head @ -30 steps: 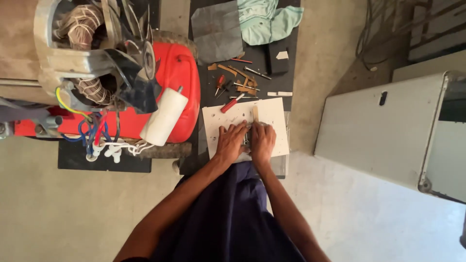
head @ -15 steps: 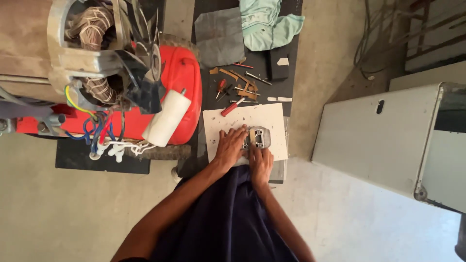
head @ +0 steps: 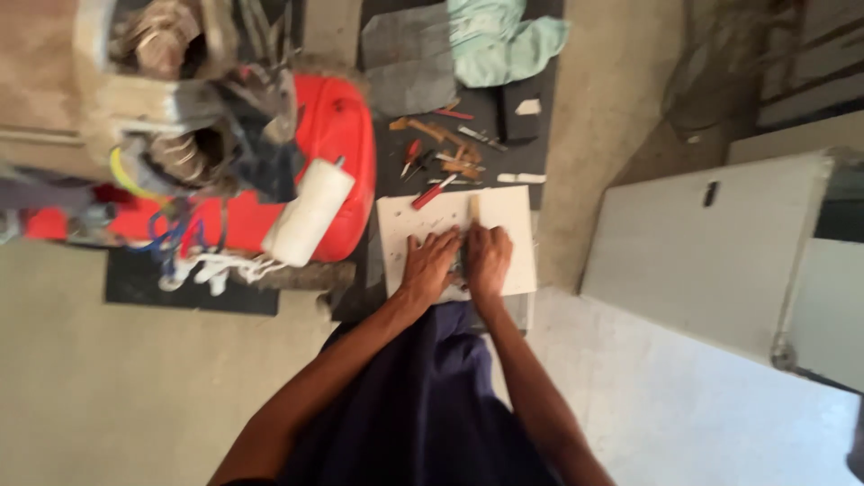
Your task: Repairing and assembling components of a motor and an air compressor on a workbench.
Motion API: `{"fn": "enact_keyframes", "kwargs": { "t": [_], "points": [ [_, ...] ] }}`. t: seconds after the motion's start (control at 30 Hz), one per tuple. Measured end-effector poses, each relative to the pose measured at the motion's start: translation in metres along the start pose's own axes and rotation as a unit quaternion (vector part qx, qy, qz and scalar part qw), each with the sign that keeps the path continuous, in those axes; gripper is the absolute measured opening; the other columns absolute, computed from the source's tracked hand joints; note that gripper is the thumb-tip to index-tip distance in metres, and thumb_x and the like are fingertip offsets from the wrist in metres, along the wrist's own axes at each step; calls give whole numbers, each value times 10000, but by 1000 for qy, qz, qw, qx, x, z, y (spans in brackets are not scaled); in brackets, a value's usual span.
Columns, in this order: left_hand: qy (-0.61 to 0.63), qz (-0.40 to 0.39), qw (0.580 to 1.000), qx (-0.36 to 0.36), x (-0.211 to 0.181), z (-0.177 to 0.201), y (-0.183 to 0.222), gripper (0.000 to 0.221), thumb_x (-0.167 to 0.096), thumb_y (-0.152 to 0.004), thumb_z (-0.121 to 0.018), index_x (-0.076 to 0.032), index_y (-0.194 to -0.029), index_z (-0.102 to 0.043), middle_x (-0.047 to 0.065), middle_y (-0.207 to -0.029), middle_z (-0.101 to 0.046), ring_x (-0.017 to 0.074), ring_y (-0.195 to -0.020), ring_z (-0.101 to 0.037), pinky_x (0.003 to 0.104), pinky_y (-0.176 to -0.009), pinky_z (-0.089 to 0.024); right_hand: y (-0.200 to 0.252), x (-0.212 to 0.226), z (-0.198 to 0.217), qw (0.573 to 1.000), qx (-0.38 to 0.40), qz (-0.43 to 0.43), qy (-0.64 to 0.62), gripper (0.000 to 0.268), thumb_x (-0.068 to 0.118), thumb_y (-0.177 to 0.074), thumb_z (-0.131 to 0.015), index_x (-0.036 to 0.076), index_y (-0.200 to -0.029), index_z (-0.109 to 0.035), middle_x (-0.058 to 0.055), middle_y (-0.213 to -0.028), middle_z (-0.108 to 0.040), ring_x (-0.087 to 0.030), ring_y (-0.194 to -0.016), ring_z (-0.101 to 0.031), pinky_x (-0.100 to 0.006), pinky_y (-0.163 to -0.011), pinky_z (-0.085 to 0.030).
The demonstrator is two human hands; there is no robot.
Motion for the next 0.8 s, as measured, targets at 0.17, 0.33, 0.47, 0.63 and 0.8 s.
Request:
{"fn": "enact_keyframes", "kwargs": {
  "t": [0.17, 0.33, 0.47, 0.63, 0.8],
  "points": [
    [1, -17, 1000, -15, -8, 22, 1, 684, -336, -725, -867, -158, -1313, -566, 20, -1395, -583, 218, -1097, -534, 478, -901, -354, 56, 5, 35, 998, -8, -42, -52, 22, 194, -970, -713, 181, -959, -728, -14, -816, -569, -238, -793, -570, -354, -728, -482],
    [30, 1, 999, 12, -1, 6, 4, 792, -455, -650, -880, -203, -1320, -542, -14, -1468, -531, 213, -1129, -507, 471, -925, -338, 8, -11, 21, 985, -49, -106, -130, 88, 250, -978, -735, 164, -994, -727, -15, -828, -536, -243, -769, -593, -363, -710, -475],
    [7, -12, 999, -32, -3, 22, -1, 707, -444, -675, -863, -184, -1262, -567, 6, -1408, -577, 209, -1096, -535, 466, -898, -347, 40, 11, 51, 997, -40, -19, -68, 64, 172, -963, -725, 146, -1018, -741, -55, -859, -589, -268, -801, -580, -384, -702, -463],
    [29, 0, 1000, 6, -5, 9, -1, 781, -464, -657, -874, -202, -1318, -551, -5, -1472, -541, 211, -1132, -526, 461, -909, -354, 20, -2, 24, 992, -58, -53, -96, 49, 193, -960, -741, 154, -988, -729, -45, -811, -528, -263, -781, -575, -377, -716, -470],
    [2, 3, 1000, -3, -8, 11, 0, 719, -326, -673, -910, -188, -1287, -562, 14, -1468, -551, 220, -1129, -541, 472, -896, -370, 49, 23, 56, 999, -16, 12, -44, 83, 142, -928, -736, 144, -1009, -718, -72, -830, -566, -271, -789, -563, -377, -735, -477]
  ]
}}
Point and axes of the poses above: each hand's wrist, its own y-axis away from the middle knuckle, its own z-axis out of the back of the hand, x = y × z, the point moved 6 cm from there along -y, towards the middle knuckle
